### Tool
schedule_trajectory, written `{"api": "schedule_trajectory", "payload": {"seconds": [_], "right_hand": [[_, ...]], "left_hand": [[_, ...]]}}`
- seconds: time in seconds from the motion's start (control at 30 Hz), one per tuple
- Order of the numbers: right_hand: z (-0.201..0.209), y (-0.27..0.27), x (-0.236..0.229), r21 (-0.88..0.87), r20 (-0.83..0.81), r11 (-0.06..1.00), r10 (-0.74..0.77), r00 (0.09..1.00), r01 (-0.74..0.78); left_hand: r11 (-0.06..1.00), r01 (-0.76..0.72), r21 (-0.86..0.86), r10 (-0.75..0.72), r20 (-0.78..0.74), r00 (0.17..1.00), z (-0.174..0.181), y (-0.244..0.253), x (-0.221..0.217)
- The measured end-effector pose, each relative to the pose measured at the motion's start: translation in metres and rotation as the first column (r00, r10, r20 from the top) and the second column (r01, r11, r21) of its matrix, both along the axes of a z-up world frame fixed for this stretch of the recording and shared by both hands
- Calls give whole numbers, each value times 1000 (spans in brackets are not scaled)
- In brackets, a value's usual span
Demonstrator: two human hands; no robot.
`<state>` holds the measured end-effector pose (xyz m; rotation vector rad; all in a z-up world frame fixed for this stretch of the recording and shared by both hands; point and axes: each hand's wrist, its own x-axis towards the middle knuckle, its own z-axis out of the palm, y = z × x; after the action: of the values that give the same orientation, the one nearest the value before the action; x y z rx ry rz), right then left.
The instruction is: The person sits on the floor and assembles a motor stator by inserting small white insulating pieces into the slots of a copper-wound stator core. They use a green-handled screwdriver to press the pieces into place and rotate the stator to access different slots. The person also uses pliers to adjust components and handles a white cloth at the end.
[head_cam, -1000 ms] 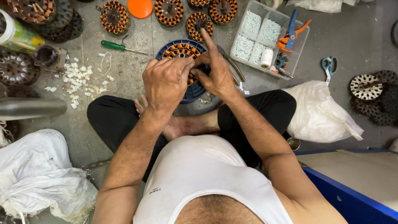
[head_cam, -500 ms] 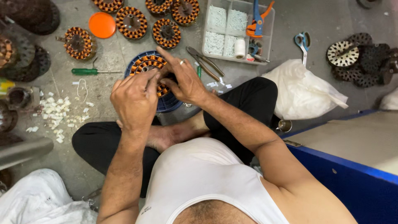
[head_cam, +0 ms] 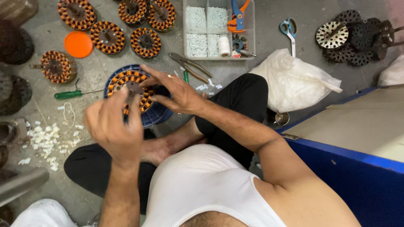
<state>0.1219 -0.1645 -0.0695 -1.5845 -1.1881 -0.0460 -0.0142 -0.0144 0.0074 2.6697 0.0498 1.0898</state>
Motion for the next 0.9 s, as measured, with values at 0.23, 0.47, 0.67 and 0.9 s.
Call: {"api": "schedule_trajectory", "payload": {"seconds": [0.23,0.47,0.67,0.9], "right_hand": [[-57,-108,92,-166,-57,923,-360,931,347],[-148,-217,246,-154,-201,643,-764,613,750],[-181,-207,245,-116,-343,606,-768,540,787],[-116,-148,50,-290,413,535,-679,608,794]], "left_hand": [[798,571,-190,-601,-297,742,-70,-54,18],[772,497,-396,-633,-399,664,-209,-83,108],[770,584,-259,-629,-465,623,-283,-65,115],[841,528,-120,-494,-571,656,-309,-48,101]]}}
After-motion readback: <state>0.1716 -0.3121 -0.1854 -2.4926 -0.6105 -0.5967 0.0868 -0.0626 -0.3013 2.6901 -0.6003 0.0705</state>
